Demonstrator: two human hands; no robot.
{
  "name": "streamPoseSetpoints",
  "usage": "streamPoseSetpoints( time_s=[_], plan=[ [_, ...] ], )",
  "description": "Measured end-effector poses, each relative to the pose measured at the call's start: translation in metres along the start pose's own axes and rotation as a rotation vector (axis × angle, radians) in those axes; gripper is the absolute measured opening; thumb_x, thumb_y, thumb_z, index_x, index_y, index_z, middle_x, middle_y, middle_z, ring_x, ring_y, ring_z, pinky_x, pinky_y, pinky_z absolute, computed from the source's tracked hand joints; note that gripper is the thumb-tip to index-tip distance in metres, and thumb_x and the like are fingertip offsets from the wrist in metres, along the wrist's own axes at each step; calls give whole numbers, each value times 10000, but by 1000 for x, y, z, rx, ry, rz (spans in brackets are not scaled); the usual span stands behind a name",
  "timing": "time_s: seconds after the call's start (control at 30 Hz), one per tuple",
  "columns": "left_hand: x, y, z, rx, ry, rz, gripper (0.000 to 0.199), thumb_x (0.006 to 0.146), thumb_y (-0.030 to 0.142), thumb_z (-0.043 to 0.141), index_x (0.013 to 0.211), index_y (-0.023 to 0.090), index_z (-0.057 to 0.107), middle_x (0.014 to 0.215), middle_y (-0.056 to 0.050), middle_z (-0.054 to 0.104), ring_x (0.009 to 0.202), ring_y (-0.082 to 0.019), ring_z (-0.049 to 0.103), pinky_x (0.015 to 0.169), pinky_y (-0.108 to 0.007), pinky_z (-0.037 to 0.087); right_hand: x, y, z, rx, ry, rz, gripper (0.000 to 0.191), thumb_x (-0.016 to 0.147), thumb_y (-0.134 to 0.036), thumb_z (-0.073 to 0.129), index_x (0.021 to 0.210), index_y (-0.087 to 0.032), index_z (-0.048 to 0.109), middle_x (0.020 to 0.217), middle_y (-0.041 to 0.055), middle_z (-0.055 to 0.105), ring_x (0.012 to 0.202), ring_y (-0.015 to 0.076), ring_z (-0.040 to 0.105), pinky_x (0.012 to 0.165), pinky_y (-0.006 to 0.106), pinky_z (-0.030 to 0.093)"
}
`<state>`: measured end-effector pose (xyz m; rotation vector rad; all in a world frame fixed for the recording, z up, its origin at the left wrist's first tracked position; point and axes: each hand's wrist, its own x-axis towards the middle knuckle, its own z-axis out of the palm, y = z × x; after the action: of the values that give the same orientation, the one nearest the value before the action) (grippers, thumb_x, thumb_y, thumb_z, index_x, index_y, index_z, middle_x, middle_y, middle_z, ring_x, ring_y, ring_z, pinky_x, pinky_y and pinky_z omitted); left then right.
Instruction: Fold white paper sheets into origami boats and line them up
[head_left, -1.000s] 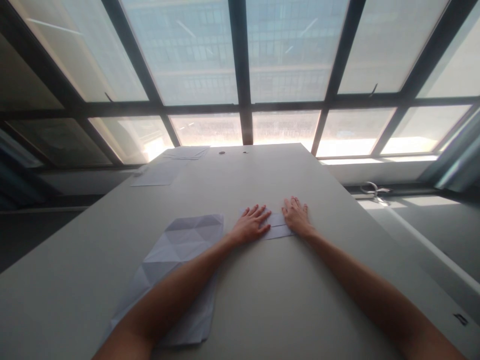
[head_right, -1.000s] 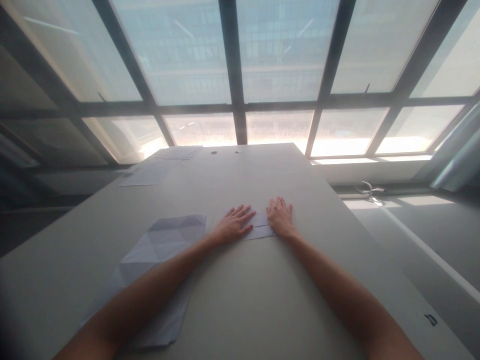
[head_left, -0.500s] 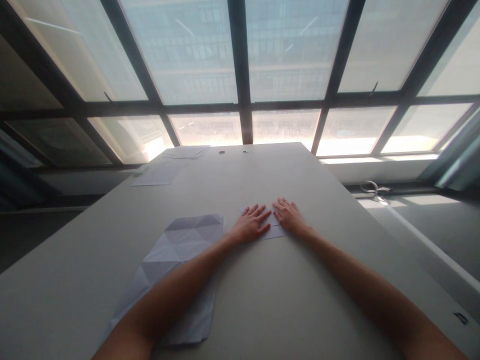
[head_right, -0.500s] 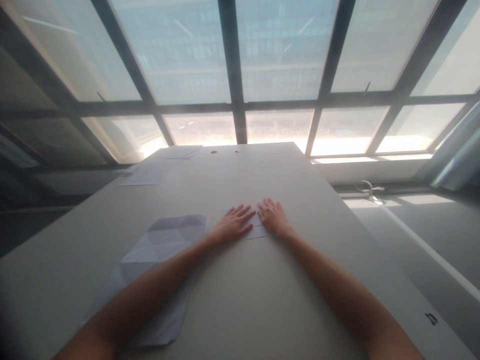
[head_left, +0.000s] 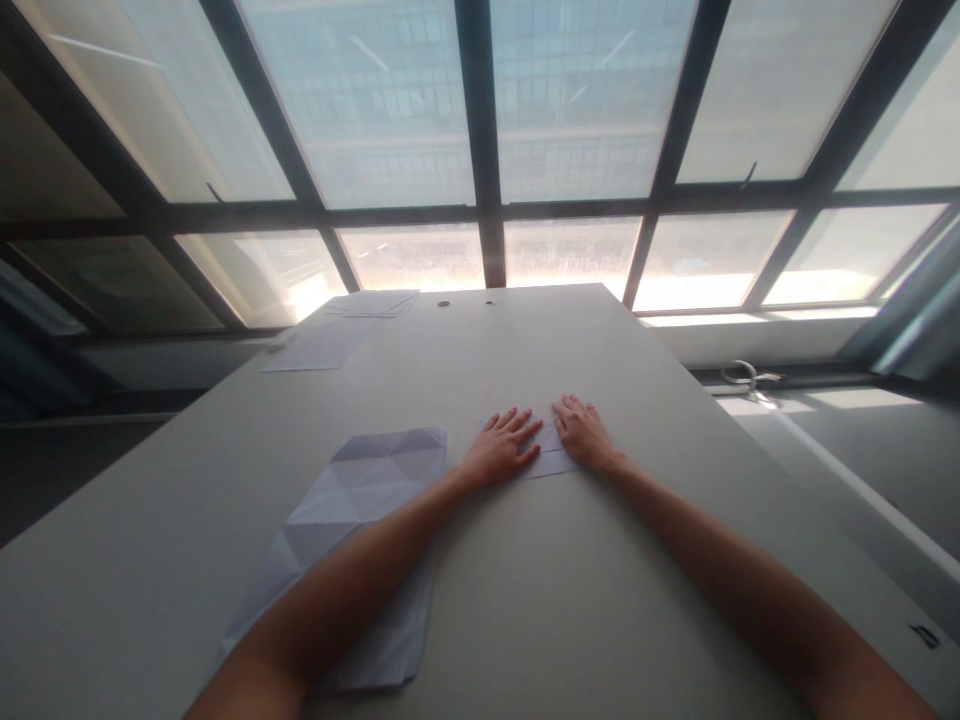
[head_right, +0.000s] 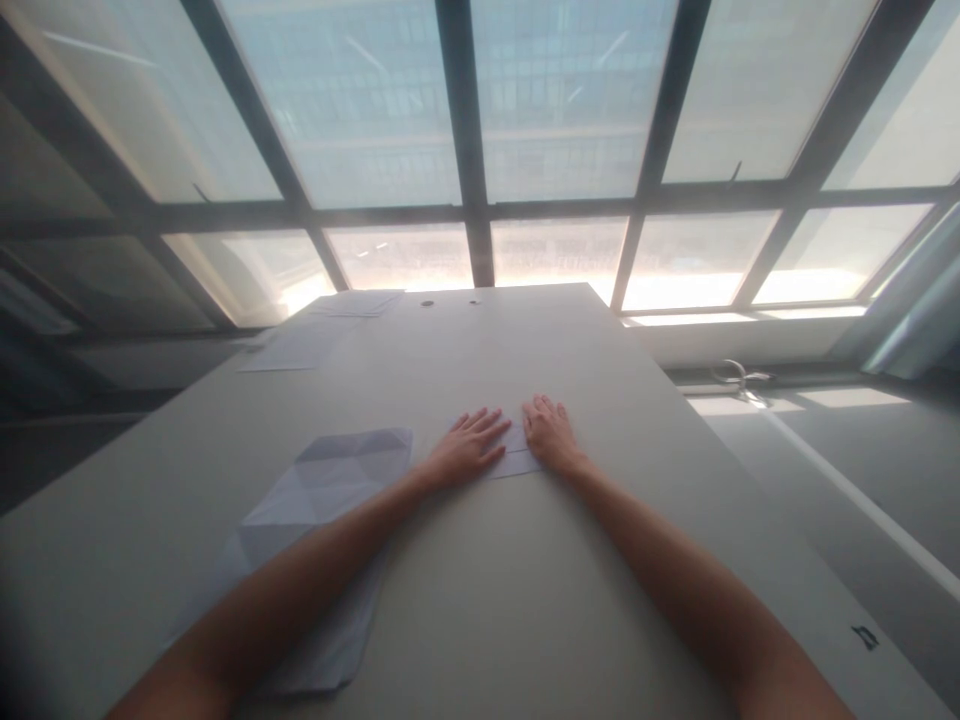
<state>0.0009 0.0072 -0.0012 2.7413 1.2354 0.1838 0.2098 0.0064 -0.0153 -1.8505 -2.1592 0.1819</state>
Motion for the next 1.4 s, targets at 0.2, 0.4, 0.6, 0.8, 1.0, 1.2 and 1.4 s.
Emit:
streamPoseSetpoints(
  time_s=[0.2,0.4,0.6,0.8,1.0,1.2,1.4],
  plan=[
    [0,-1,2,5,17,1,552,984,557,300,1491,343,342,1594,13,252,1473,-256,175,1182,-458,137,0,0,0,-5,6,-18,449,987,-311,351,1392,-162,476,1526,154,365,1429,249,257,1148,445,159],
    [0,-2,3,4,15,5,558,985,562,290,1494,337,339,1594,4,253,1472,-258,178,1179,-470,146,0,0,-1,-10,4,-19,447,983,-310,362,1386,-157,482,1526,154,365,1431,247,255,1150,445,159],
    [1,-1,2,4,19,5,560,984,567,284,1495,344,337,1593,8,254,1473,-256,177,1179,-474,152,0,-1,-2,-10,-7,-12,453,978,-307,362,1392,-161,474,1530,151,360,1434,250,250,1152,446,159],
    [0,-2,2,0,11,-2,564,983,564,292,1497,337,337,1594,11,252,1475,-257,171,1185,-462,142,0,-2,-3,-8,-10,-9,451,984,-312,355,1396,-168,469,1536,147,350,1438,241,238,1154,444,147],
    [2,-4,5,8,14,-1,604,979,572,284,1512,289,317,1593,-8,253,1476,-251,170,1188,-452,136,-1,-3,-5,-18,-33,-16,472,977,-354,391,1411,-183,465,1545,158,330,1447,265,226,1153,476,148],
    [2,-2,5,-8,27,-21,666,973,584,281,1541,237,242,1588,-34,262,1475,-243,177,1189,-435,140,-7,-4,-13,14,-138,-327,588,976,-417,373,1527,-235,275,1606,88,194,1483,234,98,1169,502,82],
    [2,-3,6,-21,38,-21,668,971,593,274,1541,247,238,1590,-21,255,1474,-240,182,1185,-432,152,-8,-5,-13,12,-153,-323,610,985,-447,323,1543,-219,227,1596,79,221,1479,225,126,1179,491,63]
  ],
)
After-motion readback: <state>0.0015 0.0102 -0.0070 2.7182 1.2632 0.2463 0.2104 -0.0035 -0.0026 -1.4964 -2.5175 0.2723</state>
